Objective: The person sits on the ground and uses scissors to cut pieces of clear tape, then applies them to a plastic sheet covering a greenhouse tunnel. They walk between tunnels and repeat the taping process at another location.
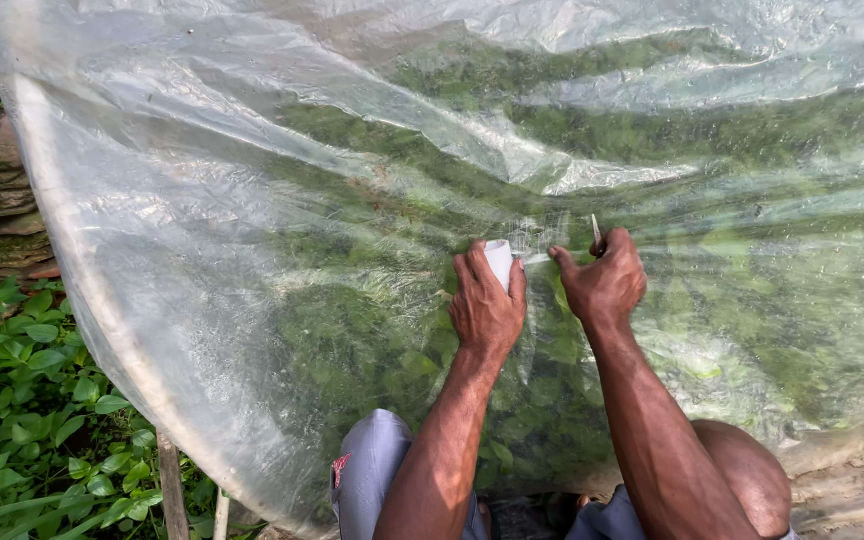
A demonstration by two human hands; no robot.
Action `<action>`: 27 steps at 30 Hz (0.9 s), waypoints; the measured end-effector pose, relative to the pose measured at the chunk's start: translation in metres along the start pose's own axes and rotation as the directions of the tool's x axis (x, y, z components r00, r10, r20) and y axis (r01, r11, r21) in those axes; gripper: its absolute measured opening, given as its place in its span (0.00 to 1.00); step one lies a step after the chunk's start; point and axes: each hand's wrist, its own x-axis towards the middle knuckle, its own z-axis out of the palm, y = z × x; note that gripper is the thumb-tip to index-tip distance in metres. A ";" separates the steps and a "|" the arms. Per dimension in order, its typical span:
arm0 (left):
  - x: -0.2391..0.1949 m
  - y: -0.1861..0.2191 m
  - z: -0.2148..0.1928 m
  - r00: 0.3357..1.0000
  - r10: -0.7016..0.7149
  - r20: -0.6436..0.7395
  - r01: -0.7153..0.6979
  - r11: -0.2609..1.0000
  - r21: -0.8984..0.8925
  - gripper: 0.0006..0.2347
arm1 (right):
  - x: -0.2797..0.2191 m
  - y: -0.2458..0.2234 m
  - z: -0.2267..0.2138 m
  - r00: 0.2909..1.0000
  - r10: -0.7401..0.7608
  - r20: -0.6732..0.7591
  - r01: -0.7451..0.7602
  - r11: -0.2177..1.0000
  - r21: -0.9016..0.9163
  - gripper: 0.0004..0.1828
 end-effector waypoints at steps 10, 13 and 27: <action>-0.002 0.001 -0.003 0.999 0.035 -0.026 -0.035 0.999 -0.016 0.24 | 0.012 -0.016 -0.011 0.998 0.028 -0.057 -0.027 0.999 0.030 0.30; -0.003 0.001 -0.004 1.000 0.021 -0.010 -0.022 0.999 -0.025 0.24 | 0.008 -0.016 -0.012 0.998 0.040 -0.044 -0.038 0.999 0.035 0.28; -0.005 -0.001 -0.007 1.000 -0.005 0.007 0.006 0.993 -0.115 0.22 | -0.009 -0.018 0.011 0.999 0.015 0.033 -0.015 1.000 -0.019 0.29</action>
